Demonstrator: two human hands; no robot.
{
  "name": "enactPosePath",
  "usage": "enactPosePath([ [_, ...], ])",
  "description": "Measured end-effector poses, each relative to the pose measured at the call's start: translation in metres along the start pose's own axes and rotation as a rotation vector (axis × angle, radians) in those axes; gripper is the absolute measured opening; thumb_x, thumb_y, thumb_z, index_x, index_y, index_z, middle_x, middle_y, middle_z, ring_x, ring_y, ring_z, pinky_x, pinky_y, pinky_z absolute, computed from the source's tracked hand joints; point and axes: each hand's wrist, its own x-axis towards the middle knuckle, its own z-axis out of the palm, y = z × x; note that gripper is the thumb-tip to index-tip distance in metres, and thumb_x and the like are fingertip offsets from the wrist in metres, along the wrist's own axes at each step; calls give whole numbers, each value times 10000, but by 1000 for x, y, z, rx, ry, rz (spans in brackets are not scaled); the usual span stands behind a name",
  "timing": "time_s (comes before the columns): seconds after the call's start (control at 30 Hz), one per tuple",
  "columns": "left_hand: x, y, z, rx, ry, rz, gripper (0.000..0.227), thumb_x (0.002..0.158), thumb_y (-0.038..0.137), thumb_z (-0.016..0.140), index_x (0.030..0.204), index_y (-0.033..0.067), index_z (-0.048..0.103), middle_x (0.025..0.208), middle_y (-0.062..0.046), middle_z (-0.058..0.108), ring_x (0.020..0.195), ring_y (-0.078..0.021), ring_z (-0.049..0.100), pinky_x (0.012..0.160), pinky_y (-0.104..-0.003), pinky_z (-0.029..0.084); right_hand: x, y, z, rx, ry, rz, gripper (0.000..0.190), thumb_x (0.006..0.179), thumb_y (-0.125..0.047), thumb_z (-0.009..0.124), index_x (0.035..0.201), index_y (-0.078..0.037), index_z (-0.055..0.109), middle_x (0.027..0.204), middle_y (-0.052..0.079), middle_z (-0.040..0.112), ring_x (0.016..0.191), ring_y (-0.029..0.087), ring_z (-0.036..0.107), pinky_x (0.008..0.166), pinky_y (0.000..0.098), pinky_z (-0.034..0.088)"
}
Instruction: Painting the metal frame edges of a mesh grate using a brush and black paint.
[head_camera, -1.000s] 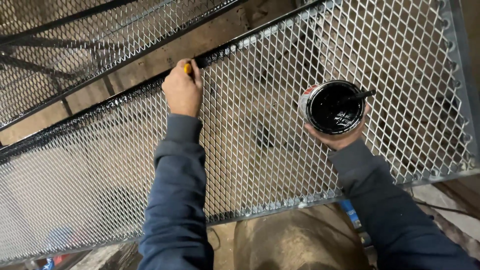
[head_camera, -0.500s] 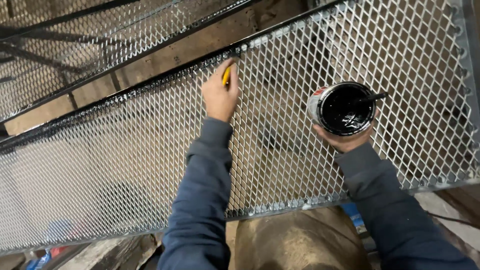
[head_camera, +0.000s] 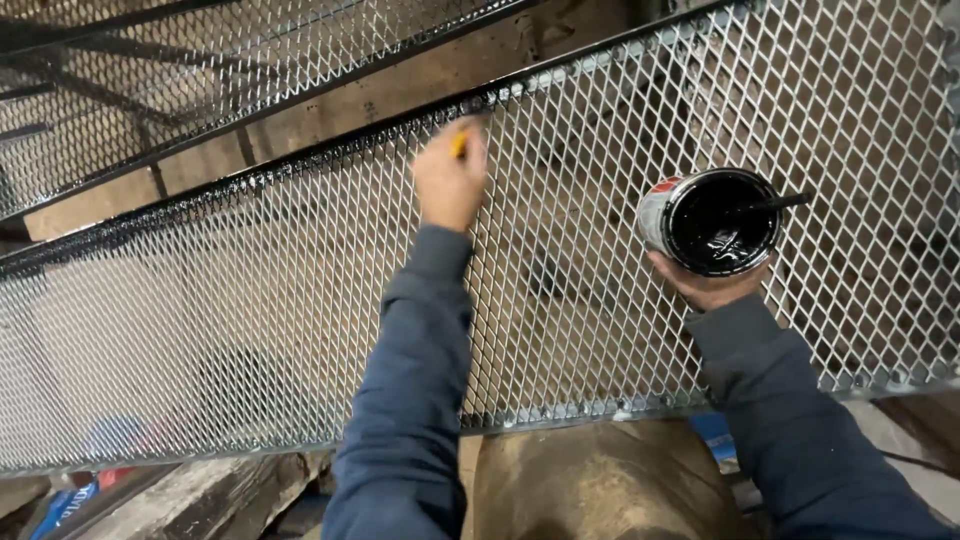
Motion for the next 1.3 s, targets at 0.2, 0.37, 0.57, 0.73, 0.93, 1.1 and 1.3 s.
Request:
enactPosePath([
  [0.2, -5, -9, 6, -390, 22, -492, 204, 990, 194, 715, 1111, 46, 783, 822, -74, 765, 664, -112, 642, 613, -280, 507, -6, -15, 39, -1266, 11, -429, 974, 863, -697, 675, 1590, -191, 270, 1582, 134, 424, 1459, 401, 458, 1157, 577, 390],
  [0.37, 1, -23, -83, 80, 17, -75, 193, 1060, 170, 672, 1130, 8, 751, 1042, -165, 780, 919, -275, 760, 829, -351, 586, -6, -8, 38, -181, -11, -256, 1034, 832, -680, 737, 1619, -200, 269, 1609, 138, 383, 1463, 395, 393, 1138, 621, 385],
  [0.57, 19, 148, -123, -276, -224, -182, 281, 1097, 145, 576, 1315, -8, 666, 1003, -107, 742, 851, -134, 699, 772, -270, 565, -3, 3, 34, -1323, 357, -811, 1240, 730, -809, 795, 1596, -136, 217, 1499, 214, 361, 1409, 397, 319, 1158, 620, 371],
  [0.73, 13, 221, -125, -480, -385, -110, 248, 1070, 143, 593, 1278, 7, 586, 1015, -77, 733, 890, -85, 727, 817, -232, 594, -4, -17, 60, -1630, 397, -854, 1313, 571, -768, 886, 1541, -149, 254, 1400, 167, 419, 1353, 351, 366, 1157, 579, 314],
  [0.93, 26, 254, -99, -193, -462, 480, 203, 960, 138, 794, 1102, 52, 678, 948, -77, 769, 703, -145, 731, 589, -267, 574, -10, -29, 74, -1677, 345, -861, 1341, 533, -678, 940, 1527, -98, 252, 1410, 164, 465, 1337, 305, 446, 1149, 536, 274],
  [1.1, 30, 261, -71, -98, -587, 539, 211, 975, 171, 784, 1108, 58, 666, 883, -98, 732, 682, -220, 703, 601, -329, 555, -18, -38, 84, -1501, 298, -835, 1320, 535, -589, 967, 1523, -87, 250, 1470, 128, 496, 1331, 278, 512, 1146, 544, 272],
  [1.3, 25, 250, -46, -89, -602, 521, 226, 957, 163, 785, 1107, 52, 659, 852, -120, 717, 720, -280, 708, 622, -372, 558, -16, -42, 93, -1517, 316, -921, 1334, 526, -578, 985, 1527, -84, 254, 1462, 152, 503, 1315, 270, 540, 1124, 536, 275],
])
